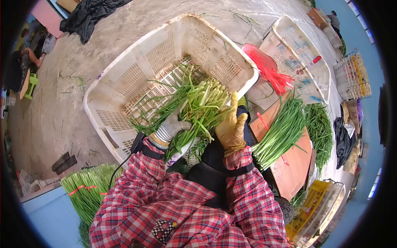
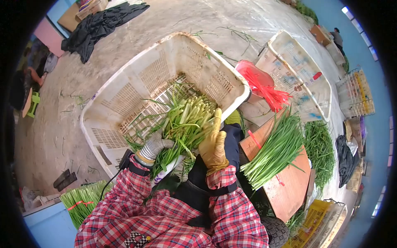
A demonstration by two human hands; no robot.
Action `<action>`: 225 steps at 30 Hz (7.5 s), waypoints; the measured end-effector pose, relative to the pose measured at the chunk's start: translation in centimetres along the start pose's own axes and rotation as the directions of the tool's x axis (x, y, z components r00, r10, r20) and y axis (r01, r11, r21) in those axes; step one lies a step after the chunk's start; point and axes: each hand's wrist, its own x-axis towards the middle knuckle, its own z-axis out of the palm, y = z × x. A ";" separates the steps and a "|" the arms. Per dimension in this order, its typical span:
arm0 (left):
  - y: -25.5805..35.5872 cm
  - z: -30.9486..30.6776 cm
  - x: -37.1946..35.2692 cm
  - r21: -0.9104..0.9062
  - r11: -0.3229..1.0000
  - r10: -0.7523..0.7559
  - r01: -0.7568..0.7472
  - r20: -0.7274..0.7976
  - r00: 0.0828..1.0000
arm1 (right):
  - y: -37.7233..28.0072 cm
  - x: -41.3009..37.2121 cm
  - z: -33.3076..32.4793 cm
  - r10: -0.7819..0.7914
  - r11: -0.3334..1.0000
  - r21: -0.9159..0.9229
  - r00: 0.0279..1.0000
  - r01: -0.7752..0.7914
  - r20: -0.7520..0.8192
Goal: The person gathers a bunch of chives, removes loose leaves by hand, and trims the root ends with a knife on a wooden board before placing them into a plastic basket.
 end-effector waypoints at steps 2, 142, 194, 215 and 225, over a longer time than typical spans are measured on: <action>-1.4 -0.1 0.2 0.056 0.998 0.037 -0.035 -0.027 0.999 | -0.1 -0.3 0.5 -0.018 0.999 -0.031 1.000 0.018 -0.008; -2.8 38.5 -6.2 0.248 0.950 -0.254 -0.190 0.967 -0.006 | -16.8 -33.4 5.4 -0.788 0.598 -0.589 0.534 0.544 -0.308; -7.5 27.2 -1.6 0.254 0.752 -0.329 0.608 0.944 0.012 | -17.1 -24.8 1.5 -0.952 0.297 -0.795 0.228 0.528 -0.204; -3.0 33.9 -2.9 -0.003 0.697 -0.225 0.717 0.949 0.222 | -28.5 -31.5 -9.6 -0.952 -0.010 -0.990 0.306 -0.142 -0.034; 0.9 38.4 5.8 0.407 0.739 -0.557 0.536 0.817 0.148 | -28.7 -32.4 -24.6 -0.715 -0.201 -0.372 0.395 -0.906 -0.576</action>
